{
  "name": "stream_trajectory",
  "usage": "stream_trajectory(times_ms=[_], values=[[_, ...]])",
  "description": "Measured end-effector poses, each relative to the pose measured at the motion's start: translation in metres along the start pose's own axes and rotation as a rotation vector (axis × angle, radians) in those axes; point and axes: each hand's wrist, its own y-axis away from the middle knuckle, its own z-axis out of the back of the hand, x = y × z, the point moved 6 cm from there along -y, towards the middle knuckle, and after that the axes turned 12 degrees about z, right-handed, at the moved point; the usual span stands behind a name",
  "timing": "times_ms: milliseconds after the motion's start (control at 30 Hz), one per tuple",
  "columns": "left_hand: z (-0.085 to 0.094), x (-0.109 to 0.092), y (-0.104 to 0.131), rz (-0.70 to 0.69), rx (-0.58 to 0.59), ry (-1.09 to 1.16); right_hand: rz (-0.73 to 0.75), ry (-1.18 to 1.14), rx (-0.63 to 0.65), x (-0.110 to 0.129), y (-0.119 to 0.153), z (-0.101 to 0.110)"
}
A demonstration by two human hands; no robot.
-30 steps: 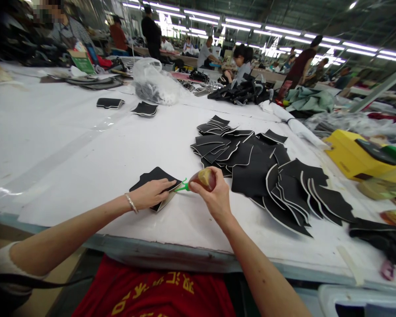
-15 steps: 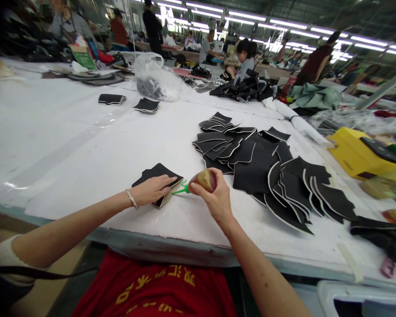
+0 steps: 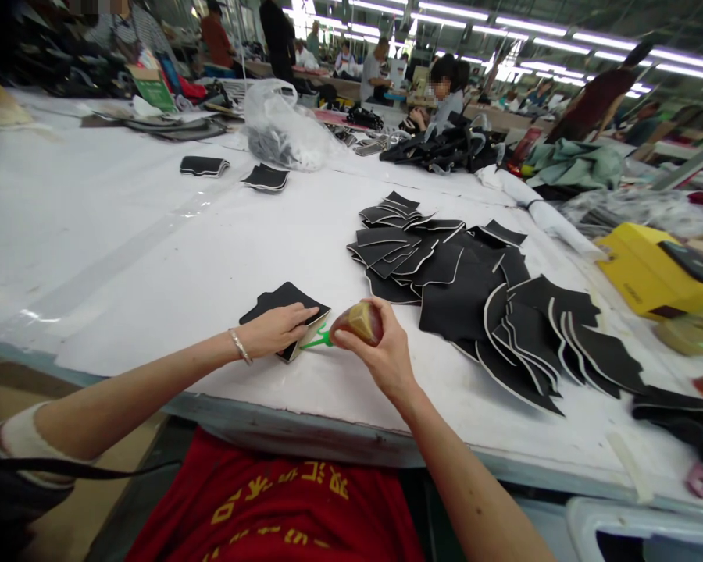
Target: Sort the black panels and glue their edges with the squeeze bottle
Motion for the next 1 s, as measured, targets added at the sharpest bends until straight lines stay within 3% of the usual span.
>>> stream_trajectory(times_ms=[133,300,467,633,767,933,1000], values=[[-0.001,0.0,0.0,-0.01,0.003,-0.004,0.055,0.098,-0.1,-0.002,-0.003,0.011],[-0.002,0.0,-0.001,-0.012,0.008,0.008,0.074,0.083,0.015,0.001,0.001,0.004],[-0.001,0.0,-0.002,-0.011,0.002,0.015,0.14,0.171,-0.081,0.001,-0.004,0.015],[-0.001,0.0,-0.001,0.0,0.011,0.021,0.146,0.142,0.022,0.002,0.001,0.01],[-0.001,0.0,-0.001,-0.008,0.016,0.027,0.175,0.172,-0.047,0.002,0.001,0.015],[-0.002,0.001,-0.002,-0.002,0.026,0.025,0.153,0.109,0.058,0.003,0.006,0.006],[-0.001,0.0,-0.002,-0.005,0.025,0.023,0.131,0.108,0.028,0.003,0.007,0.006]])
